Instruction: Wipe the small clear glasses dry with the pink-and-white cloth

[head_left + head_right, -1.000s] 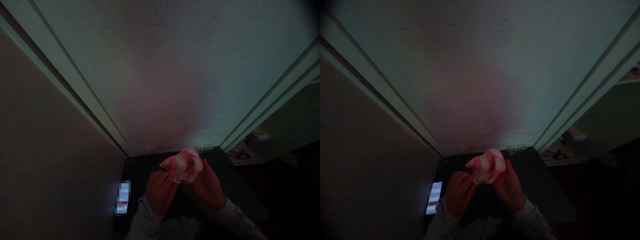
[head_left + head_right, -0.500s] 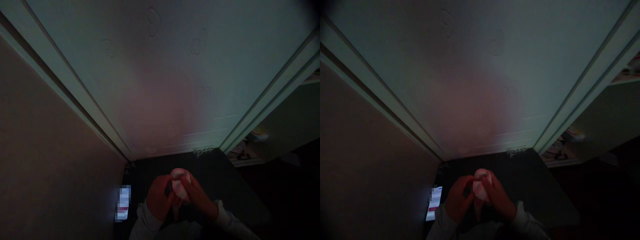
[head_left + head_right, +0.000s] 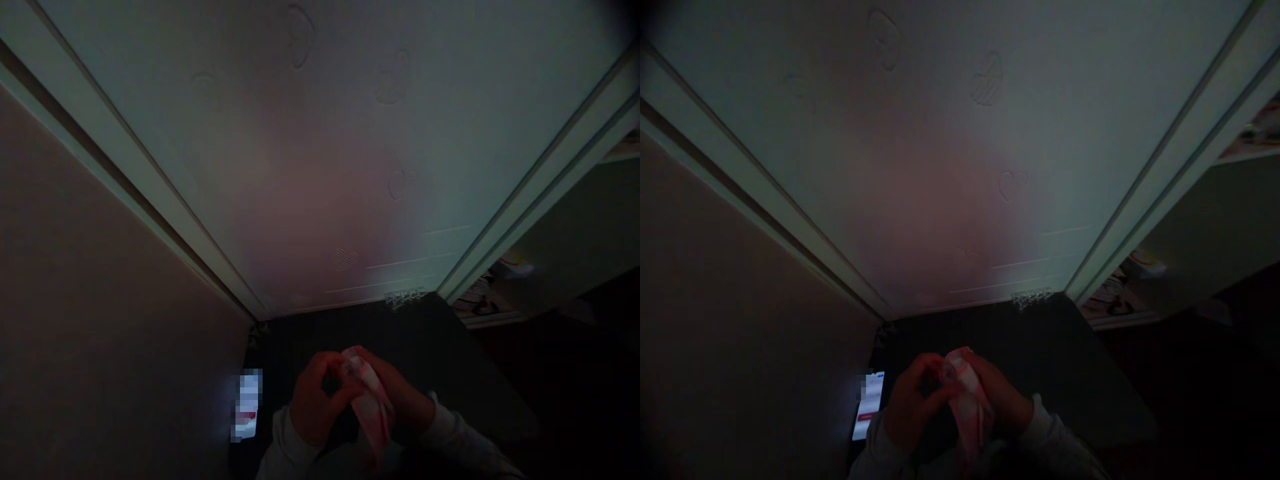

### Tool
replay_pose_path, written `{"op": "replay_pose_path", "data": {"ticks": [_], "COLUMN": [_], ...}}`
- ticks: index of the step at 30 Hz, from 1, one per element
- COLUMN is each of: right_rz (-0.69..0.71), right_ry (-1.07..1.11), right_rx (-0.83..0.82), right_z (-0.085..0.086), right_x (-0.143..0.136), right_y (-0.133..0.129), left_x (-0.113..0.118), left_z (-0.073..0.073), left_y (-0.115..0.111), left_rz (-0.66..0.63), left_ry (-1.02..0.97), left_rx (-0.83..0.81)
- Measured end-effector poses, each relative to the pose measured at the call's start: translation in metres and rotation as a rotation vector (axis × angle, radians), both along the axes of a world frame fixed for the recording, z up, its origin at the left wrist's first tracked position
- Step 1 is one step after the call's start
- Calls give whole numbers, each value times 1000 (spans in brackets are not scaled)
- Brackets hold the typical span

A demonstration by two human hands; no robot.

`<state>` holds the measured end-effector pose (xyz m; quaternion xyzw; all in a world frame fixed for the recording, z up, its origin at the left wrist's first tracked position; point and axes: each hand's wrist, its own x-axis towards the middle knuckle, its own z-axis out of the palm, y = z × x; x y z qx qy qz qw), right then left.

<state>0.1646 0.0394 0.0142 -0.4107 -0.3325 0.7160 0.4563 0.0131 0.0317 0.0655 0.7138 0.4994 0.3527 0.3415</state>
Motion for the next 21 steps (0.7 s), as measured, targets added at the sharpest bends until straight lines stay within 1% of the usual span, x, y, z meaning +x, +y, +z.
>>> {"op": "replay_pose_path", "data": {"ticks": [2, 4, 6, 8, 11, 13, 15, 18, 21], "right_rz": [27, 31, 22, 21, 22, 21, 20, 5, -18], "right_ry": [75, 115, 105, 68, 10, 2, 2, 19, 26], "right_rx": [-49, -67, -54, -29, 3, 7, 0, -31, -46], "right_z": [-3, -4, -4, -4, -5, -7, -7, -7, -6], "right_x": [-4, -8, -11, -11, -6, -3, -2, -7, -13], "right_y": [1, 2, 3, 4, 3, 1, 0, 1, 3], "left_x": [2, 4, 5, 6, 5, 2, 0, -2, -2], "left_z": [2, 4, 5, 5, 4, 4, 4, 5, 4], "left_y": [1, 2, 3, 4, 4, 4, 4, 4, 4], "left_rz": [22, 23, 12, 1, -29, -60, -93, -126, -121], "left_ry": [61, 151, 236, 273, 254, 247, 267, 314, 345], "left_rx": [104, 258, 391, 452, 417, 368, 353, 378, 375]}}
